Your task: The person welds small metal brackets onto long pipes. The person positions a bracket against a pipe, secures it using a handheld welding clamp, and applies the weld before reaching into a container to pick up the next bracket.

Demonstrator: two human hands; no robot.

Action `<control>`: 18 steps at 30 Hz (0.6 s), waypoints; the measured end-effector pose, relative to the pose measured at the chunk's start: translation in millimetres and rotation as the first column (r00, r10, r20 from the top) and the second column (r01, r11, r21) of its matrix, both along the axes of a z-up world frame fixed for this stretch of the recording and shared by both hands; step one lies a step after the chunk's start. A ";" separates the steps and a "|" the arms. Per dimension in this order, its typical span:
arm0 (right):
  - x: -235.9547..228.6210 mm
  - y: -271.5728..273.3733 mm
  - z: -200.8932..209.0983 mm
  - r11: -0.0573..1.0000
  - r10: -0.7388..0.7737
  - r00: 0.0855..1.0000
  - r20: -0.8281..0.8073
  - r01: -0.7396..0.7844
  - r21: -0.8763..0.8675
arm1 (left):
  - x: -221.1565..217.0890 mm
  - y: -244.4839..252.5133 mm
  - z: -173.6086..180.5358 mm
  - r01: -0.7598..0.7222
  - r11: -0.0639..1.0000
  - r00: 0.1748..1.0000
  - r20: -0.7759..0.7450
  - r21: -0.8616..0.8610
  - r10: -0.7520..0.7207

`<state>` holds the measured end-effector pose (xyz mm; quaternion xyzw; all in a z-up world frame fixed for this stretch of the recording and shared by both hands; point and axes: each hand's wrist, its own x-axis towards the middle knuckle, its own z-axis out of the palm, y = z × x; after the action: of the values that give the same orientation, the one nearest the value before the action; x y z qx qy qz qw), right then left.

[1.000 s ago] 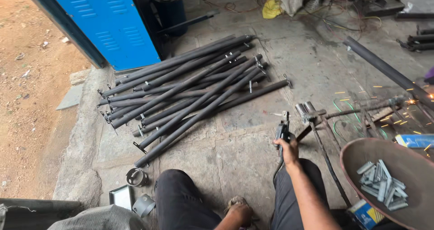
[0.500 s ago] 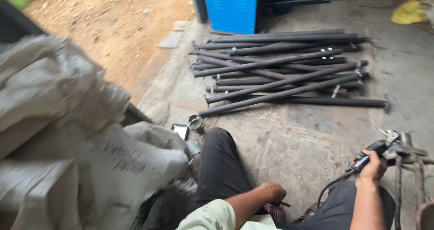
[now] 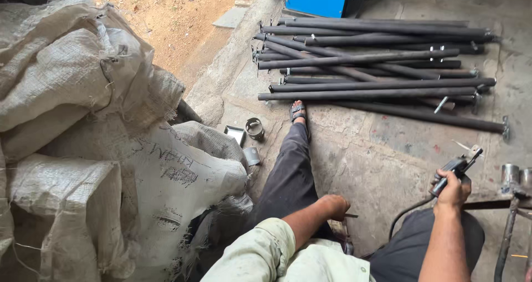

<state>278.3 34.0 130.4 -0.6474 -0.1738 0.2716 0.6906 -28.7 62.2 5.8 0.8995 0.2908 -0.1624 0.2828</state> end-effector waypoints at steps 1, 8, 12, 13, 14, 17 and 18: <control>0.8 -1.7 1.1 1.000 0.027 0.999 0.036 -0.027 -0.006 | 3.4 2.9 1.4 0.020 1.000 1.000 -0.004 0.000 -0.020; 16.5 -8.9 5.6 1.000 0.012 0.999 0.034 -0.012 -0.012 | 1.0 3.7 4.4 -0.054 0.997 0.997 -0.060 -0.048 0.051; 26.4 -14.1 16.3 1.000 0.001 1.000 0.007 -0.001 0.008 | -10.4 11.3 5.9 -0.062 0.997 0.993 -0.100 -0.053 0.057; 28.7 -15.5 19.0 1.000 -0.007 1.000 -0.012 0.007 0.027 | -14.1 11.6 5.4 -0.057 0.998 0.991 -0.122 -0.040 0.052; 31.2 -17.3 21.4 0.999 -0.018 0.999 -0.032 0.020 0.045 | -18.4 13.9 4.8 -0.047 0.998 0.989 -0.145 -0.028 0.043; 38.0 -20.4 25.2 0.995 0.000 0.997 -0.073 0.007 0.098 | -12.4 21.7 6.1 0.001 0.999 0.988 -0.154 -0.046 -0.008; 38.5 -24.0 25.4 0.997 -0.007 0.996 -0.090 0.013 0.075 | -9.2 18.1 6.7 -0.003 0.999 0.988 -0.154 -0.043 -0.003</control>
<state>316.7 10.1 155.8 -0.6090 -0.1494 0.2902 0.7229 -37.9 80.3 12.4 0.8780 0.3081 -0.2375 0.2790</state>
